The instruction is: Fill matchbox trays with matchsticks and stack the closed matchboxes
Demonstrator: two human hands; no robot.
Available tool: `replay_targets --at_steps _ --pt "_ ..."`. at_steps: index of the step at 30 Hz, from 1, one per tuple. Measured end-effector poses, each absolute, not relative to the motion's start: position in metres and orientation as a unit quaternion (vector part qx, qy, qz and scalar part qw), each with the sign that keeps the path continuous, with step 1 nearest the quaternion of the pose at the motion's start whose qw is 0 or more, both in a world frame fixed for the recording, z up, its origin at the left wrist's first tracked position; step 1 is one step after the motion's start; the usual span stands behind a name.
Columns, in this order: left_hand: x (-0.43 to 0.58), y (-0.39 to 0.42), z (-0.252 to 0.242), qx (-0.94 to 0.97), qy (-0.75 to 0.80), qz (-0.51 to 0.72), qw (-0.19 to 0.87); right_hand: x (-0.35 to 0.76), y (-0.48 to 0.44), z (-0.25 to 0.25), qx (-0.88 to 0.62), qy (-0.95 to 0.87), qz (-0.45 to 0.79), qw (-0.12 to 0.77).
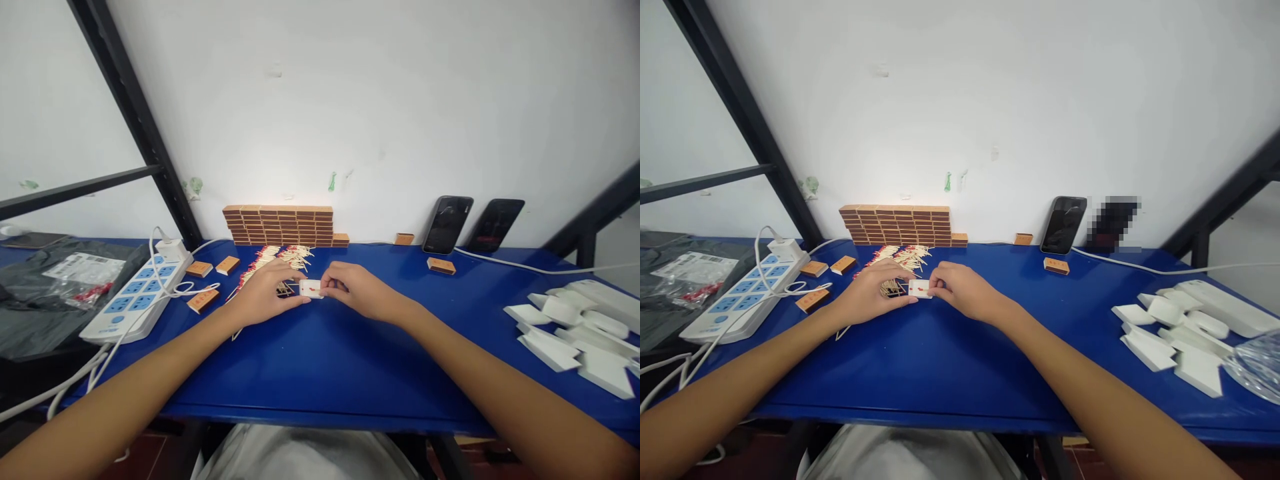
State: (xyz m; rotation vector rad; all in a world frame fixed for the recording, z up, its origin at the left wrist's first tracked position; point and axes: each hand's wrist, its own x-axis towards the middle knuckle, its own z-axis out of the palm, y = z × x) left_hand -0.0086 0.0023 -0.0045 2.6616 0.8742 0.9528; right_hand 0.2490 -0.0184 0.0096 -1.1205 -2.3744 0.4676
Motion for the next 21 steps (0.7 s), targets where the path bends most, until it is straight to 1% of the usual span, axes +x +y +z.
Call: replay_targets --at_steps 6,10,16,21 --pt "-0.007 0.000 -0.004 0.902 0.278 0.320 0.079 0.251 -0.017 0.012 -0.414 -0.859 0.184 0.239" --pt "-0.006 -0.002 -0.003 0.901 0.276 0.326 0.079 0.246 -0.022 0.013 -0.416 -0.849 0.191 0.264" --pt "-0.005 -0.004 -0.001 0.897 0.284 0.329 0.084 0.235 -0.029 0.007 -0.428 -0.841 0.161 0.289" --pt "-0.003 -0.005 -0.002 0.898 0.277 0.330 0.085 0.234 -0.028 0.004 -0.422 -0.841 0.167 0.294"
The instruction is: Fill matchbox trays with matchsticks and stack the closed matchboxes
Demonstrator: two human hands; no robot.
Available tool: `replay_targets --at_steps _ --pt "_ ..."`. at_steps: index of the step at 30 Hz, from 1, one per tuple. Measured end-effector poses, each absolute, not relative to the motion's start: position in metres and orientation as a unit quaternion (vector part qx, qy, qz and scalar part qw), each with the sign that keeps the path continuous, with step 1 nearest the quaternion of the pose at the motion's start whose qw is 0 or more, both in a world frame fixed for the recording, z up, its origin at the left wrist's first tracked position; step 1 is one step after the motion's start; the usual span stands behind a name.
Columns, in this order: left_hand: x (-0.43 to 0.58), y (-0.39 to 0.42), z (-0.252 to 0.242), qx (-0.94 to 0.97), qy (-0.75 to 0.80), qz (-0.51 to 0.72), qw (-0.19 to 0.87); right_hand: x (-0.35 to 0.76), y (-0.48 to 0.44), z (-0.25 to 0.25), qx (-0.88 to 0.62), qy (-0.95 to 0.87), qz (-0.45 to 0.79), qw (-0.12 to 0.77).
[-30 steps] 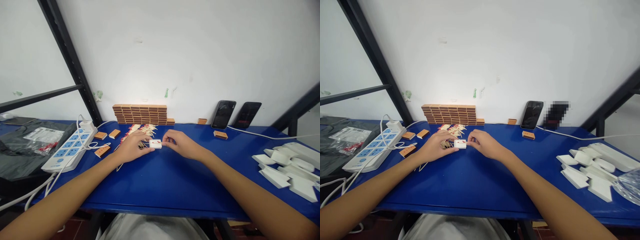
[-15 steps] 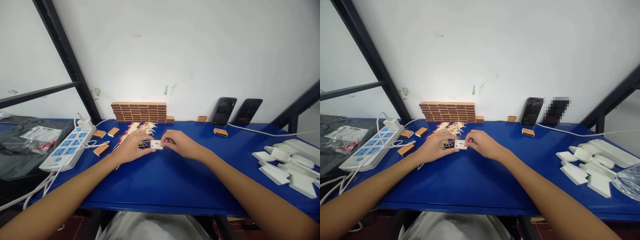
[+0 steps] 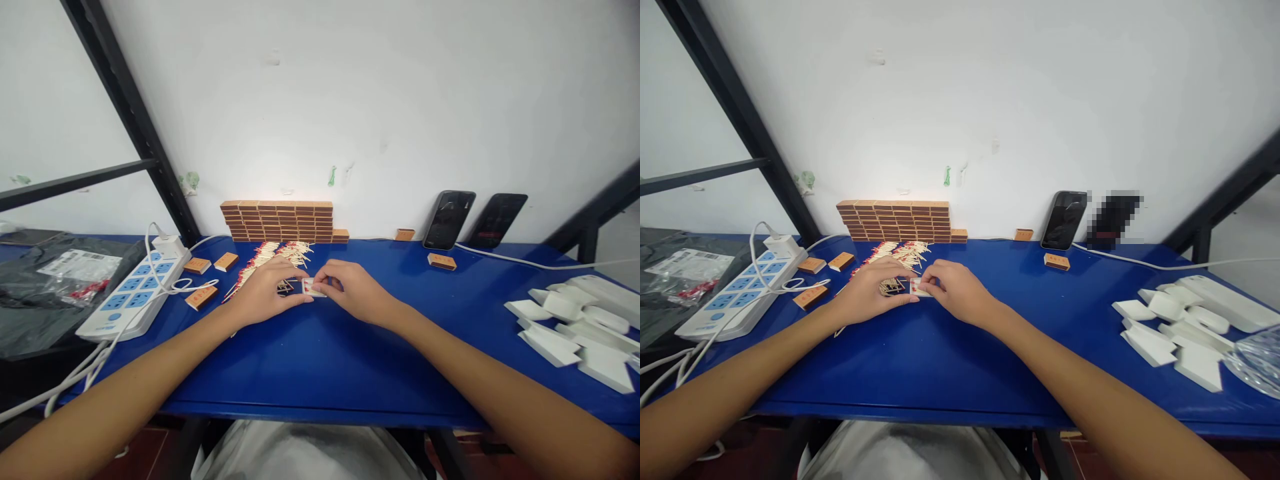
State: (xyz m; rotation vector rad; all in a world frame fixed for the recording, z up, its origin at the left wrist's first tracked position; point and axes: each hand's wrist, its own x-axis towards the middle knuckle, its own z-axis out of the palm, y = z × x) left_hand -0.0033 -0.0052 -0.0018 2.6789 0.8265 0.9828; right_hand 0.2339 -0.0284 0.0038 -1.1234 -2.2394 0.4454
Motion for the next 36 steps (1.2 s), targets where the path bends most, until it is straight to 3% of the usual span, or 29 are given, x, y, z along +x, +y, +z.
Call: replay_targets --at_steps 8,14,28,36 --pt "-0.019 0.013 0.008 0.825 0.412 0.384 -0.051 0.231 -0.012 0.005 -0.461 -0.794 0.104 0.381" --pt "-0.027 0.017 0.018 0.762 0.505 0.403 -0.043 0.201 -0.001 0.004 -0.432 -0.856 0.105 0.264" --pt "-0.023 0.018 0.010 0.786 0.478 0.390 -0.030 0.197 0.010 -0.008 -0.451 -0.872 0.109 0.156" --pt "-0.020 0.017 0.004 0.810 0.462 0.359 -0.030 0.237 -0.003 0.006 -0.476 -0.852 0.140 0.169"
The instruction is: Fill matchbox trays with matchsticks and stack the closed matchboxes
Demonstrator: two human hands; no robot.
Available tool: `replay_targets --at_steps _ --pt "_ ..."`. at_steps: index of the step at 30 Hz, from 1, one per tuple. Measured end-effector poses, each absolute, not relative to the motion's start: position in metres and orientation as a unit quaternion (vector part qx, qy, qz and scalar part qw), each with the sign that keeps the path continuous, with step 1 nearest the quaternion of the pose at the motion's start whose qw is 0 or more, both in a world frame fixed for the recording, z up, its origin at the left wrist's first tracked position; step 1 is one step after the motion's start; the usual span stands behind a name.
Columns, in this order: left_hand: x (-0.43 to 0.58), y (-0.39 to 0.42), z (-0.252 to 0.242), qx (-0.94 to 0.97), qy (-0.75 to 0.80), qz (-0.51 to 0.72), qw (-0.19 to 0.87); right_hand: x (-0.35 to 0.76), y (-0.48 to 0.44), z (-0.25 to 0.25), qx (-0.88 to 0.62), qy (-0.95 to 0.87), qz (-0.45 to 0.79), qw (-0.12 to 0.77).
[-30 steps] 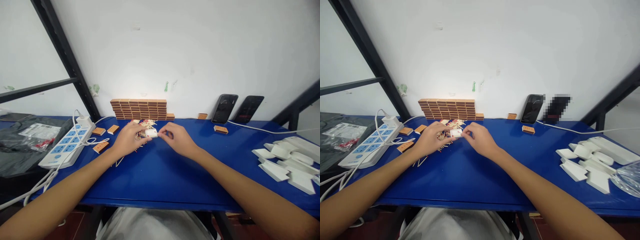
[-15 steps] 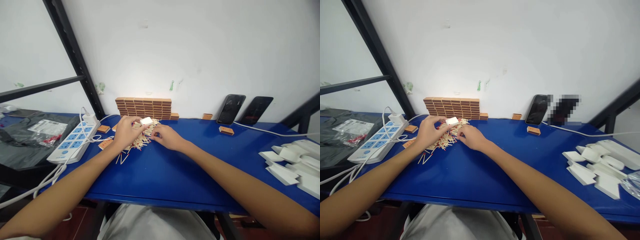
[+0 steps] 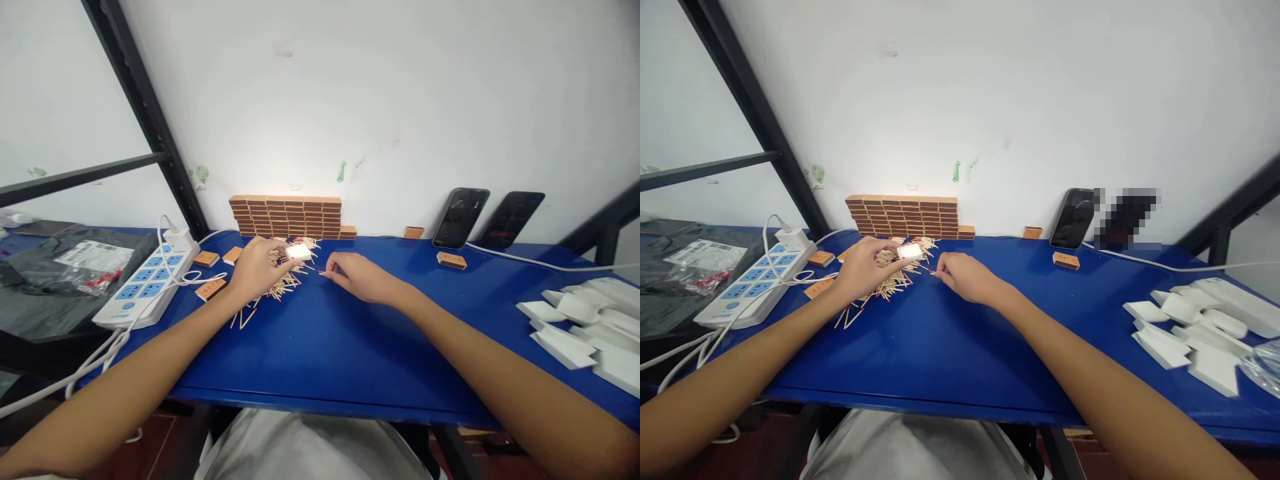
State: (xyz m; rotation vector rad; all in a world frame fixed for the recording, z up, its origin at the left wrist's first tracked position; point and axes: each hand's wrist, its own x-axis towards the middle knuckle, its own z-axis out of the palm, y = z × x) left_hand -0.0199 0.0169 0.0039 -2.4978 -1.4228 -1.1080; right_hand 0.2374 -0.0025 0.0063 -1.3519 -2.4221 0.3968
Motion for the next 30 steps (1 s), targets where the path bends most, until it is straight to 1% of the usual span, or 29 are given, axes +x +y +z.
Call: replay_targets --at_steps 3,6,8,10,13,17,19,21,26,30 --pt "-0.018 0.015 0.004 -0.813 -0.462 -0.354 0.026 0.248 0.002 0.011 -0.500 -0.832 0.174 0.167" --pt "-0.018 0.016 0.002 -0.808 -0.467 -0.359 0.024 0.255 0.007 0.014 -0.498 -0.835 0.161 0.172" --pt "-0.019 0.018 0.001 -0.811 -0.462 -0.357 0.024 0.260 0.010 0.017 -0.464 -0.855 0.156 0.174" --pt "-0.020 0.019 0.000 -0.820 -0.452 -0.351 0.027 0.265 0.012 0.021 -0.416 -0.875 0.186 0.164" --pt "-0.020 0.019 0.000 -0.828 -0.440 -0.347 0.034 0.267 0.010 0.026 -0.371 -0.887 0.244 0.129" --pt "-0.019 0.017 -0.001 -0.836 -0.420 -0.352 0.020 0.261 0.000 0.028 -0.322 -0.904 0.265 0.095" --pt "-0.018 0.016 -0.001 -0.838 -0.414 -0.355 0.012 0.256 -0.005 0.025 -0.329 -0.902 0.265 0.092" --pt "-0.017 0.016 -0.002 -0.840 -0.413 -0.352 0.009 0.252 -0.008 0.022 -0.367 -0.890 0.255 0.090" --pt "-0.017 0.016 -0.001 -0.843 -0.412 -0.346 0.008 0.255 -0.006 0.020 -0.464 -0.863 0.167 0.106" --pt "-0.017 0.015 0.001 -0.844 -0.415 -0.340 0.002 0.265 0.003 0.025 -0.414 -0.887 0.162 0.122"
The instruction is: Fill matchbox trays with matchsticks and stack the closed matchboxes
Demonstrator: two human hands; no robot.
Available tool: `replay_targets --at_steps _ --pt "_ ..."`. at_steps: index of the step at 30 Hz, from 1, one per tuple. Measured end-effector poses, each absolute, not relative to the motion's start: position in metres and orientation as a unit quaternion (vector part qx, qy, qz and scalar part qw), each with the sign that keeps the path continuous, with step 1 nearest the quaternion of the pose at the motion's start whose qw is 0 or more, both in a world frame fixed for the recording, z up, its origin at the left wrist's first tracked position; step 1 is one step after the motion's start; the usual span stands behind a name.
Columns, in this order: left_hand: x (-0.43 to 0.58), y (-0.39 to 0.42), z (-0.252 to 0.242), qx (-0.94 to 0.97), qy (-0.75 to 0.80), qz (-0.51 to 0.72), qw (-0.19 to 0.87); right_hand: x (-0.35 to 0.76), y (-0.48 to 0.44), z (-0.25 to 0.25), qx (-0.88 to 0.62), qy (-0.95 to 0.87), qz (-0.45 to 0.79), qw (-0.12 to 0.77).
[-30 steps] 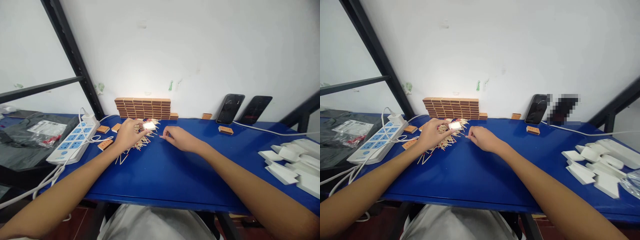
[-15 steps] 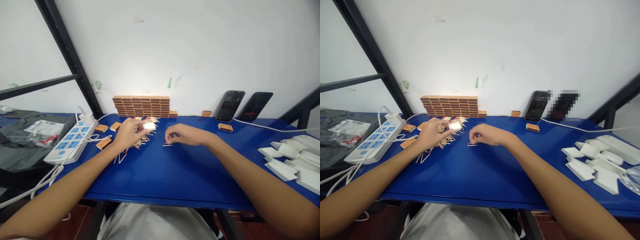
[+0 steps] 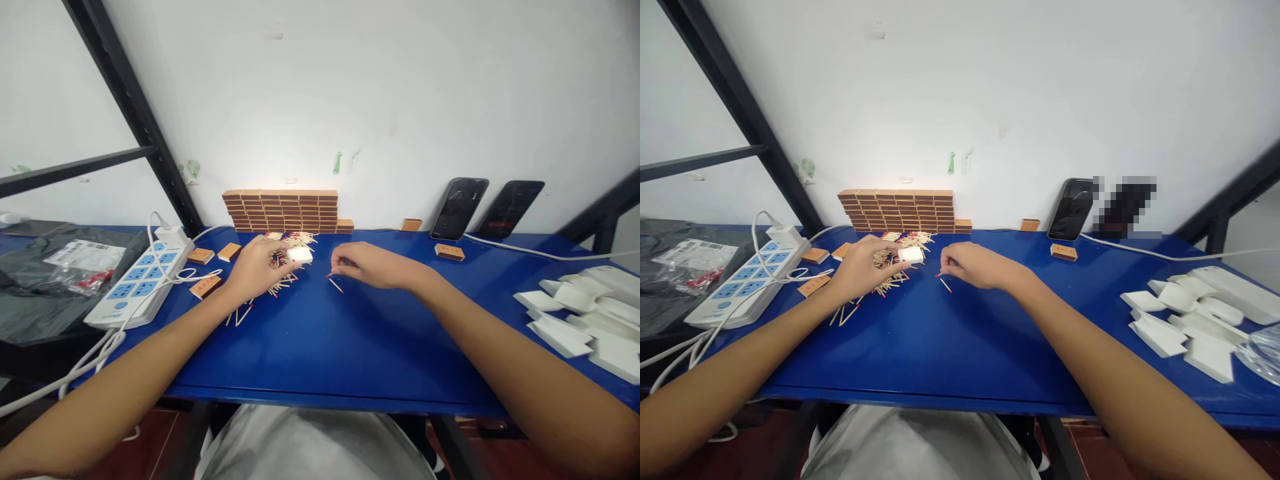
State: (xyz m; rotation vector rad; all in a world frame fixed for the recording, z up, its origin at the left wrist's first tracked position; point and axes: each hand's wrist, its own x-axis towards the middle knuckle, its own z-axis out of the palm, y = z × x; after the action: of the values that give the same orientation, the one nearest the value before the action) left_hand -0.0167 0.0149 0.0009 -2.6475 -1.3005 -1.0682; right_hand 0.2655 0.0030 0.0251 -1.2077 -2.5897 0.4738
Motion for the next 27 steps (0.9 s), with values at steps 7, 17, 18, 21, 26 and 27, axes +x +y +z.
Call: replay_targets --at_steps 7,17,18,21,26,27 --pt "-0.017 0.014 0.001 -0.848 -0.407 -0.339 0.002 0.272 0.010 0.025 -0.345 -0.903 0.237 0.096" --pt "-0.016 0.014 0.001 -0.848 -0.409 -0.338 -0.008 0.274 0.010 0.026 -0.361 -0.893 0.262 0.060" --pt "-0.016 0.014 0.001 -0.848 -0.410 -0.335 -0.009 0.274 0.011 0.025 -0.366 -0.892 0.257 0.061" --pt "-0.016 0.014 0.002 -0.851 -0.409 -0.330 -0.012 0.276 0.012 0.024 -0.380 -0.886 0.258 0.057" --pt "-0.017 0.015 0.001 -0.853 -0.408 -0.324 -0.018 0.281 0.012 0.026 -0.406 -0.868 0.286 0.022" --pt "-0.017 0.015 0.000 -0.856 -0.407 -0.319 -0.021 0.283 0.012 0.027 -0.411 -0.864 0.292 0.007"
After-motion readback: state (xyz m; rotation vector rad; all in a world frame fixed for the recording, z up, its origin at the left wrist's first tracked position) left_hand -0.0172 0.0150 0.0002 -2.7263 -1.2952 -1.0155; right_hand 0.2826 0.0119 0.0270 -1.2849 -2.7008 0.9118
